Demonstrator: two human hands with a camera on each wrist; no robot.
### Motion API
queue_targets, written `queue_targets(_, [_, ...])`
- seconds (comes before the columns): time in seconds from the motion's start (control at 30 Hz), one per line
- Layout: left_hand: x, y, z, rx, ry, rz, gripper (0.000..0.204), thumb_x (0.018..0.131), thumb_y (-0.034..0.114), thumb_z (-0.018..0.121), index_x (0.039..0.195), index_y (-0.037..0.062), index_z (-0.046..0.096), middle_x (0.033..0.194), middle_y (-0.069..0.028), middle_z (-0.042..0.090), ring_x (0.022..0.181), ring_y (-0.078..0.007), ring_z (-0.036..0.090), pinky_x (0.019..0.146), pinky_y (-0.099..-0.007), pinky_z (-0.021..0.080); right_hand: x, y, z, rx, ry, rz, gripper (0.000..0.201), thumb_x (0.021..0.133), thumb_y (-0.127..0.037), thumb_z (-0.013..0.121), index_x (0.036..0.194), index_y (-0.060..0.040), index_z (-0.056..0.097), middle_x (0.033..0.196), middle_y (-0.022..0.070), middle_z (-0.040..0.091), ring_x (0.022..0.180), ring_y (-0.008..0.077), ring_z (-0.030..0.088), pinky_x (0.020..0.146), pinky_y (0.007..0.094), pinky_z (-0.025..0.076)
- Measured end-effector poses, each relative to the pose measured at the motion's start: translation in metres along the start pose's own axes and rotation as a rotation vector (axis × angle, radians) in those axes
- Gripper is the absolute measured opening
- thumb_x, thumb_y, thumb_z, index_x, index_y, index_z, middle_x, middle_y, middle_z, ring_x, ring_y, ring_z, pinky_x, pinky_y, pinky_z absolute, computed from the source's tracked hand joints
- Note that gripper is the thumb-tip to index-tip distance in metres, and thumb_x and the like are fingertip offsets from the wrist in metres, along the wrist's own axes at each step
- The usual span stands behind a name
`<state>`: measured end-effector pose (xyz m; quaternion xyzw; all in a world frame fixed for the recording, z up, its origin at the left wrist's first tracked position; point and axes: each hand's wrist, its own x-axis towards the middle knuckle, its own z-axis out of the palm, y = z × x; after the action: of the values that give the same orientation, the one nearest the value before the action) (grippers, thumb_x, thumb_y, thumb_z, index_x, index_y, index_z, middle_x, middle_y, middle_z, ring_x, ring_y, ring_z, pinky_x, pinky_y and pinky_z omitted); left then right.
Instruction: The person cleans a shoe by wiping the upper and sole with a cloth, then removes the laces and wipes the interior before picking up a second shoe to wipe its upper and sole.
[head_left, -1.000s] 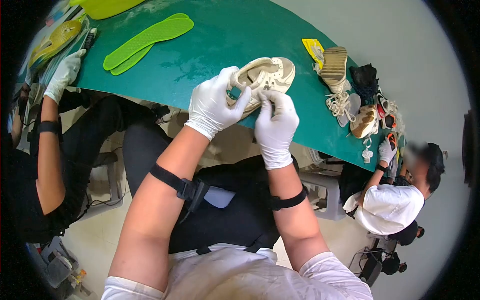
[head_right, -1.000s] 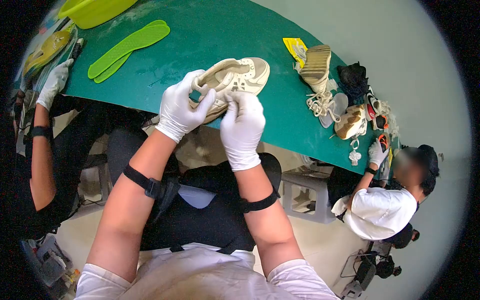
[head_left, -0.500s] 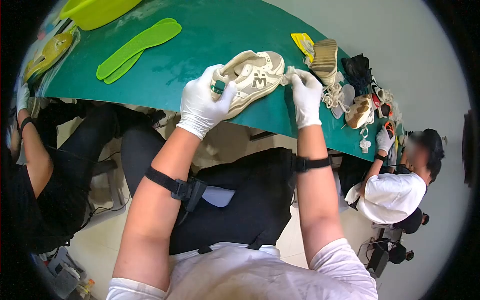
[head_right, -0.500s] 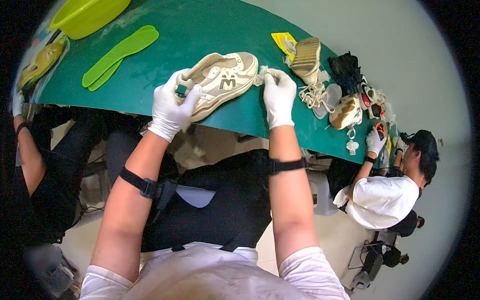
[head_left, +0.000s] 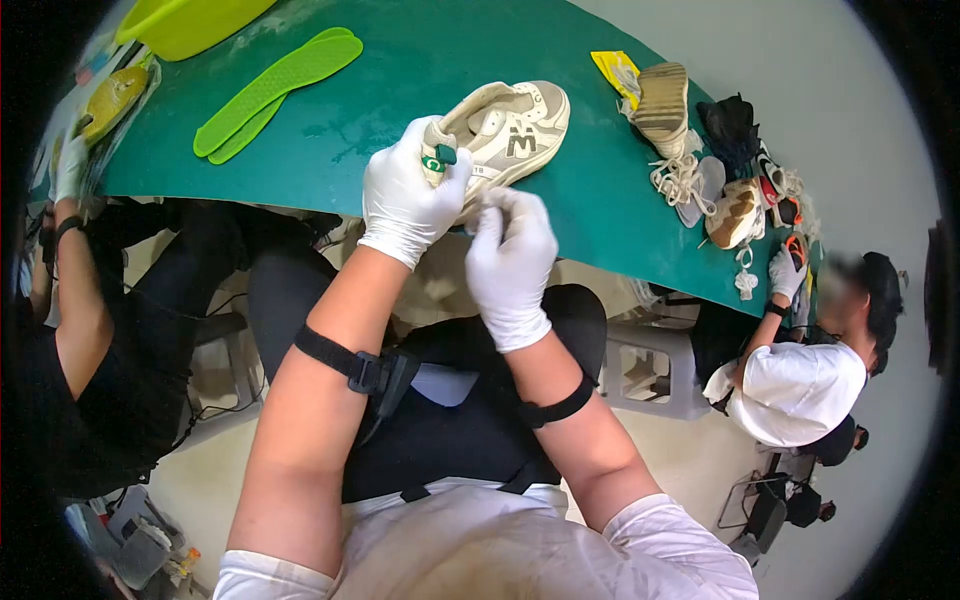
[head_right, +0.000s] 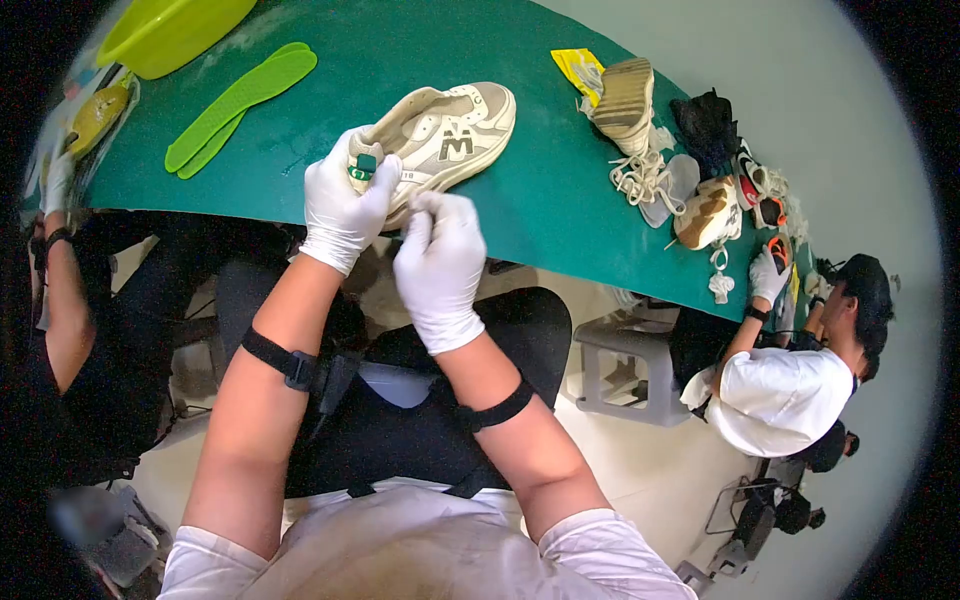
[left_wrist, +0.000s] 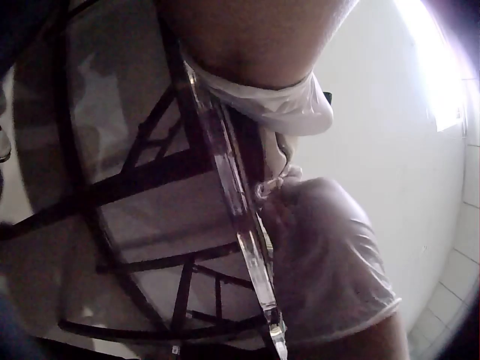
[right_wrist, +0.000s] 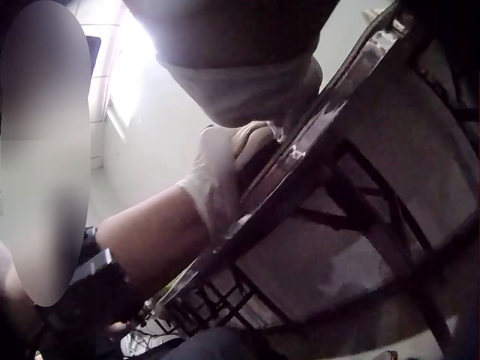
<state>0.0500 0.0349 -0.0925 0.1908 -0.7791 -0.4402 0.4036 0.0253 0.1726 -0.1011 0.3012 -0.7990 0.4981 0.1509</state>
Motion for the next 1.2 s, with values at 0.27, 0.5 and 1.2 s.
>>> queue_targets(0.27, [0.0, -0.006, -0.003, 0.04, -0.039, 0.051, 0.035, 0.088, 0.029, 0.076, 0.115, 0.0083, 0.07, 0.094, -0.018, 0.077, 0.087, -0.0384, 0.075, 0.076, -0.0436, 0.061, -0.007, 0.003, -0.032, 0.415, -0.184, 0.145, 0.004, 0.097, 0.004, 0.062, 0.097, 0.0007, 0.065, 0.092, 0.012, 0.071, 0.08, 0.0192, 0.073, 0.075, 0.0324, 0.058])
queue_targets(0.5, [0.007, -0.008, -0.022, -0.177, -0.293, -0.09, 0.037, 0.093, 0.007, 0.074, 0.128, 0.002, 0.068, 0.11, -0.0061, 0.074, 0.103, -0.0113, 0.067, 0.095, -0.0295, 0.053, 0.091, 0.089, -0.058, 0.185, 0.108, 0.069, 0.011, 0.097, -0.001, 0.064, 0.103, 0.0042, 0.072, 0.091, 0.0115, 0.075, 0.08, 0.018, 0.074, 0.076, 0.032, 0.059])
queue_targets(1.2, [0.059, -0.002, -0.041, -0.67, -0.17, -0.791, 0.016, 0.098, 0.02, 0.068, 0.106, 0.0064, 0.067, 0.099, -0.0091, 0.072, 0.086, -0.021, 0.07, 0.079, -0.034, 0.058, 0.051, 0.094, -0.061, 0.596, 0.189, 0.297, 0.008, 0.099, 0.003, 0.063, 0.105, 0.0028, 0.069, 0.096, 0.0104, 0.076, 0.082, 0.0151, 0.076, 0.075, 0.028, 0.062])
